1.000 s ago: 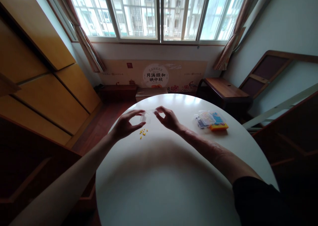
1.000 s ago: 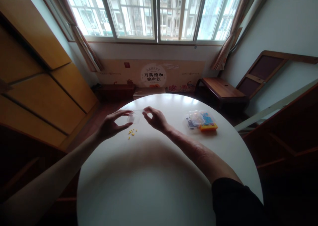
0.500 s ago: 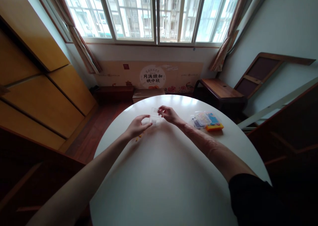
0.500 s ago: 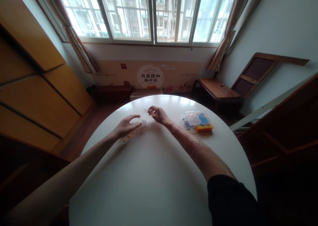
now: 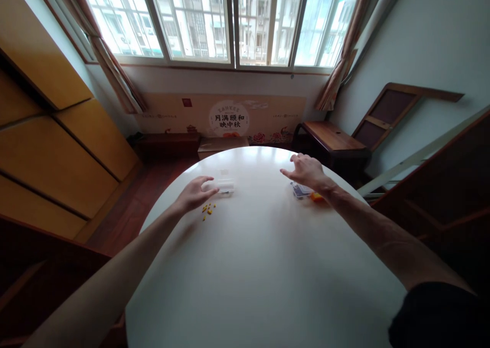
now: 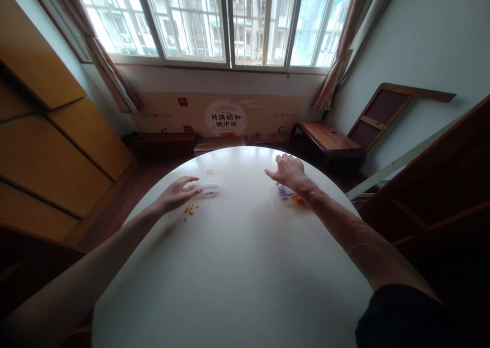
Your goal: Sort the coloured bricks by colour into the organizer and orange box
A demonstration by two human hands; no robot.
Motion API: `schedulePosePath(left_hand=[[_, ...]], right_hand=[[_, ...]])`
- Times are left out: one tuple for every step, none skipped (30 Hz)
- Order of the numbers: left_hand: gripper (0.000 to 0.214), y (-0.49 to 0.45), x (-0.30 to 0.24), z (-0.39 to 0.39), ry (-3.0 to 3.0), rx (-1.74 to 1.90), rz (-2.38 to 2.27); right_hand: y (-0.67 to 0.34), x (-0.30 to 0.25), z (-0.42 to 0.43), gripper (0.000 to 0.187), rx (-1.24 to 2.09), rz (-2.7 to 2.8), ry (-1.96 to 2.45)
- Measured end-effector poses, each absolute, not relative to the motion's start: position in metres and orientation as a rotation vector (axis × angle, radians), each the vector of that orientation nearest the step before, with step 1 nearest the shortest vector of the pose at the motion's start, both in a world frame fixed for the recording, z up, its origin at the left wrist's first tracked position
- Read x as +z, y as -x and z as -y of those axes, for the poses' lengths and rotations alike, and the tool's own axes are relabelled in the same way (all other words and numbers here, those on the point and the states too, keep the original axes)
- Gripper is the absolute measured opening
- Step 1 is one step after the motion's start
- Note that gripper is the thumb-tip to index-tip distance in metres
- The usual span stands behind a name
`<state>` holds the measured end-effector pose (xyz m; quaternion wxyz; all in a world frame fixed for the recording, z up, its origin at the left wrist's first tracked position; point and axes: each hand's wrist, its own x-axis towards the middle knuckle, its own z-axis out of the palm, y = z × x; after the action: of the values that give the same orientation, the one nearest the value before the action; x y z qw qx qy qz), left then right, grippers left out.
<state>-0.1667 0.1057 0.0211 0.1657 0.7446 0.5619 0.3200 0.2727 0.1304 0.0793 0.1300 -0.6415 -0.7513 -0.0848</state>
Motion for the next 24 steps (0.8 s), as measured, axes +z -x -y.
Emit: schedulePosePath(left_hand=[[0.06, 0.165, 0.026, -0.103, -2.116, 0.958, -1.645], [0.053, 0.163, 0.03, -0.101, -2.1, 1.011, -1.691], [0.047, 0.161, 0.036, -0.098, -2.079, 1.075, -1.73], [0.041, 0.157, 0.041, -0.095, -2.064, 1.139, -1.748], [0.037, 0.153, 0.046, -0.091, -2.049, 1.193, -1.764], [0.033, 0.148, 0.051, -0.088, -2.04, 1.249, -1.773], [0.032, 0.142, 0.055, -0.083, -2.049, 1.29, -1.767], [0.03, 0.137, 0.059, -0.079, -2.073, 1.322, -1.756], [0.03, 0.131, 0.062, -0.074, -2.114, 1.33, -1.729], [0.029, 0.125, 0.065, -0.069, -2.155, 1.343, -1.697], [0.029, 0.119, 0.067, -0.064, -2.204, 1.333, -1.653], [0.028, 0.113, 0.068, -0.058, -2.248, 1.32, -1.605], [0.028, 0.107, 0.069, -0.053, -2.282, 1.3, -1.564], [0.027, 0.101, 0.069, -0.048, -2.307, 1.28, -1.53], [0.026, 0.094, 0.069, -0.044, -2.336, 1.241, -1.474], [0.024, 0.087, 0.067, -0.04, -2.361, 1.21, -1.412], [0.024, 0.08, 0.066, -0.036, -2.385, 1.17, -1.357], [0.024, 0.073, 0.064, -0.033, -2.39, 1.123, -1.321], [0.028, 0.065, 0.061, -0.031, -2.368, 1.066, -1.296], [0.036, 0.057, 0.058, -0.03, -2.325, 1.013, -1.26], [0.045, 0.049, 0.054, -0.03, -2.26, 0.973, -1.217], [0.053, 0.041, 0.051, -0.03, -2.179, 0.945, -1.183], [0.059, 0.035, 0.048, -0.031, -2.1, 0.925, -1.15], [0.063, 0.029, 0.044, -0.032, -2.017, 0.921, -1.123]], right_hand=[[-0.285, 0.08, -0.123, 0.068, -0.274, 2.18, 1.96], [-0.295, 0.08, -0.115, 0.074, -0.291, 2.184, 2.033], [-0.302, 0.078, -0.109, 0.077, -0.303, 2.196, 2.078], [-0.306, 0.076, -0.104, 0.079, -0.315, 2.207, 2.105], [-0.308, 0.074, -0.101, 0.078, -0.329, 2.214, 2.121], [-0.308, 0.072, -0.098, 0.076, -0.344, 2.216, 2.128], [-0.307, 0.071, -0.097, 0.072, -0.356, 2.217, 2.13], [-0.305, 0.07, -0.096, 0.069, -0.364, 2.22, 2.129], [-0.303, 0.07, -0.095, 0.065, -0.367, 2.225, 2.125], [-0.3, 0.071, -0.095, 0.062, -0.363, 2.234, 2.115], [-0.298, 0.071, -0.095, 0.06, -0.35, 2.244, 2.1], [-0.297, 0.072, -0.094, 0.06, -0.323, 2.255, 2.082], [-0.295, 0.073, -0.093, 0.06, -0.277, 2.263, 2.061], [-0.294, 0.073, -0.092, 0.06, -0.216, 2.275, 2.031], [-0.293, 0.073, -0.09, 0.059, -0.146, 2.292, 1.986], [-0.292, 0.073, -0.087, 0.058, -0.073, 2.312, 1.924], [-0.29, 0.072, -0.084, 0.057, 0.002, 2.327, 1.841], [-0.287, 0.072, -0.081, 0.055, 0.079, 2.332, 1.74], [-0.283, 0.072, -0.077, 0.055, 0.159, 2.327, 1.629], [-0.278, 0.071, -0.073, 0.055, 0.244, 2.314, 1.518], [-0.272, 0.072, -0.069, 0.056, 0.328, 2.297, 1.417], [-0.266, 0.072, -0.064, 0.057, 0.405, 2.283, 1.33], [-0.259, 0.072, -0.06, 0.057, 0.467, 2.276, 1.262], [-0.252, 0.073, -0.056, 0.057, 0.513, 2.273, 1.215]])
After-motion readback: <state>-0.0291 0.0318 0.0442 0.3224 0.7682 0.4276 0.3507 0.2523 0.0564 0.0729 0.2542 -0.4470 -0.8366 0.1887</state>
